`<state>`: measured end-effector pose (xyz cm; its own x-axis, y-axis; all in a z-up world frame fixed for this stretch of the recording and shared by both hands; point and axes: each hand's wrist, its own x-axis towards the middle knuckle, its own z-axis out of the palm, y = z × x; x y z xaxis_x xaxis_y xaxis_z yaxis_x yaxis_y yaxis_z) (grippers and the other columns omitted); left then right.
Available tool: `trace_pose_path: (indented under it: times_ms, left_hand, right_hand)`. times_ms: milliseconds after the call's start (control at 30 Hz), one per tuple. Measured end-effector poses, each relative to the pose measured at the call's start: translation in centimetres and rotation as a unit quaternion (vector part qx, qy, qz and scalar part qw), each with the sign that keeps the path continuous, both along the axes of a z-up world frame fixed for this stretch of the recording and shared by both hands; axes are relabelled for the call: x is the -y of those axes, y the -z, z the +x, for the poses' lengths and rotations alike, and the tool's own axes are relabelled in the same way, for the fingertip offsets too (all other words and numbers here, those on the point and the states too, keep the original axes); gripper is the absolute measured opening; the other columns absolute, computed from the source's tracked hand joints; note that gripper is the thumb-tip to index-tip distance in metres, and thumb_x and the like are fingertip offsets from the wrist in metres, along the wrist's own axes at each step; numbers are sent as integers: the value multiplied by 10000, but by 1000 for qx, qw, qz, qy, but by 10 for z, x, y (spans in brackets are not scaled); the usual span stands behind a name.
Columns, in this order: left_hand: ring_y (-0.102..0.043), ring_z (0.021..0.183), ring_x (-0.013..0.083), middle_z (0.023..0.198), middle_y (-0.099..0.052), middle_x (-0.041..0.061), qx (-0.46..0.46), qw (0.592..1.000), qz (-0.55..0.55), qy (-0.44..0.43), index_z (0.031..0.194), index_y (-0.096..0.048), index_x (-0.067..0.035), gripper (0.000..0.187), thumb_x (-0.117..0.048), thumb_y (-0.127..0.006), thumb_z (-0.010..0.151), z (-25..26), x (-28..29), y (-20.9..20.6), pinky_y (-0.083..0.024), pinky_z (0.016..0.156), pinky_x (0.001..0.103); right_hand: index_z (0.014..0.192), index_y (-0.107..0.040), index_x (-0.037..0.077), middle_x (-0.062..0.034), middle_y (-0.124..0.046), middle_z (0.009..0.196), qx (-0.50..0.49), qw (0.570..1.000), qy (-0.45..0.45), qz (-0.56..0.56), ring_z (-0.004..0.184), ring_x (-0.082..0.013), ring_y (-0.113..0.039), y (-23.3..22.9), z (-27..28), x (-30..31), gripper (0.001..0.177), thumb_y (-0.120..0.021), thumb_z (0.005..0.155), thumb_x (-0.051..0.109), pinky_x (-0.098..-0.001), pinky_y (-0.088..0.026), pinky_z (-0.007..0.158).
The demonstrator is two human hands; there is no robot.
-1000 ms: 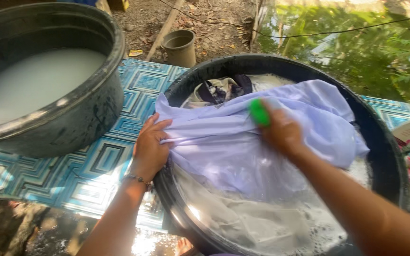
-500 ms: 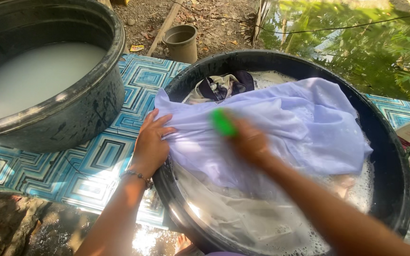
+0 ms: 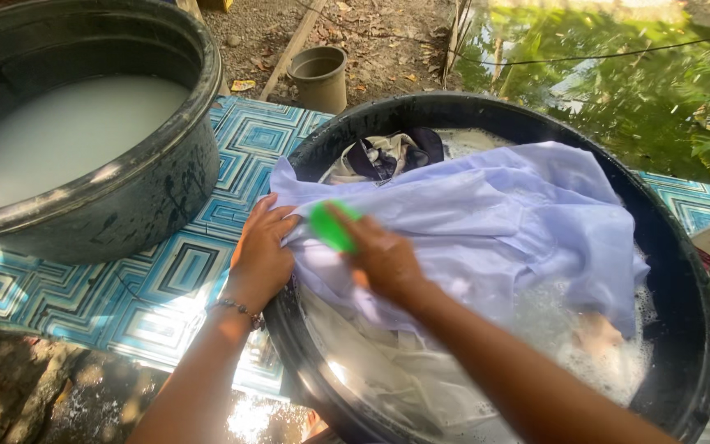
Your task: The person washes white and light-colored clothes in a large basin by hand, pouring detergent into the water and scrubbing the fabric with a brush.
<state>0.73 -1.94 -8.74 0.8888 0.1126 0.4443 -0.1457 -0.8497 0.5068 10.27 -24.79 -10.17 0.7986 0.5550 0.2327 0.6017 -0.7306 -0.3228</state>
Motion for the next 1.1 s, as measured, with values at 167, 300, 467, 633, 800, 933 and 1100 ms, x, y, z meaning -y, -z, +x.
trace_pose_path:
  times_ms: [167, 300, 467, 633, 800, 933, 1100]
  left_hand:
    - [-381, 1459, 300, 1234, -701, 62, -50, 998, -28, -9, 1122, -780, -124, 552, 100, -515, 692, -1, 7, -4, -260, 1220, 411]
    - [-377, 1450, 333, 1299, -660, 106, 3, 1000, 6, -6, 1221, -724, -85, 620, 93, -515, 665, -1, 5, -2, -264, 1212, 427]
    - [-399, 1440, 339, 1307, -645, 112, 2, 998, 51, -23, 1354, -645, -100, 534, -38, -604, 825, 0, 10, -5, -313, 1178, 450]
    - [-425, 1419, 325, 1329, -637, 97, 12, 999, 12, -27, 1300, -692, -166, 420, -136, -668, 882, -9, 11, -8, -335, 1097, 493]
    - [-480, 1404, 320, 1277, -701, 43, 61, 997, -50, 0, 1026, -751, -156, 178, -91, -692, 872, -11, 7, -6, -367, 1141, 463]
    - [-529, 1362, 338, 1214, -727, 61, 76, 993, -87, 30, 992, -752, -132, 171, -57, -686, 853, -8, 8, -10, -399, 1130, 441]
    - [-551, 1352, 322, 1111, -734, 105, 76, 994, -77, -9, 913, -736, -72, 125, -18, -688, 811, -5, 9, -7, -405, 1140, 429]
  right_hand:
    - [1584, -373, 263, -242, -645, 1257, -26, 968, 250, -21, 1110, -389, -636, -20, 95, 133, 748, -504, 972, 673, -490, -520, 912]
    - [1461, -531, 179, -188, -692, 1176, -135, 930, 293, 175, 991, -343, -667, 5, 151, 212, 733, -736, 815, 460, -466, -547, 835]
    - [1364, -578, 92, -155, -676, 971, -408, 739, 389, 369, 737, -266, -631, 24, 134, 188, 467, -491, 1072, 445, -453, -560, 635]
    - [1262, -730, 142, -147, -733, 899, -290, 907, 289, 101, 651, -204, -625, -20, 98, 170, 304, -620, 1004, 260, -347, -550, 612]
    - [1216, -690, 14, -143, -724, 887, -420, 813, 96, 392, 625, -144, -645, -95, 153, 303, 282, -559, 970, 52, -271, -548, 540]
    - [1182, -687, 0, -93, -700, 913, -396, 782, 71, 476, 691, -156, -639, -91, 221, 296, 307, -587, 1146, 288, -309, -581, 627]
    - [1469, -375, 144, -163, -562, 1250, -221, 907, 233, 273, 948, -304, -673, -73, 173, 125, 784, -820, 857, 350, -472, -612, 694]
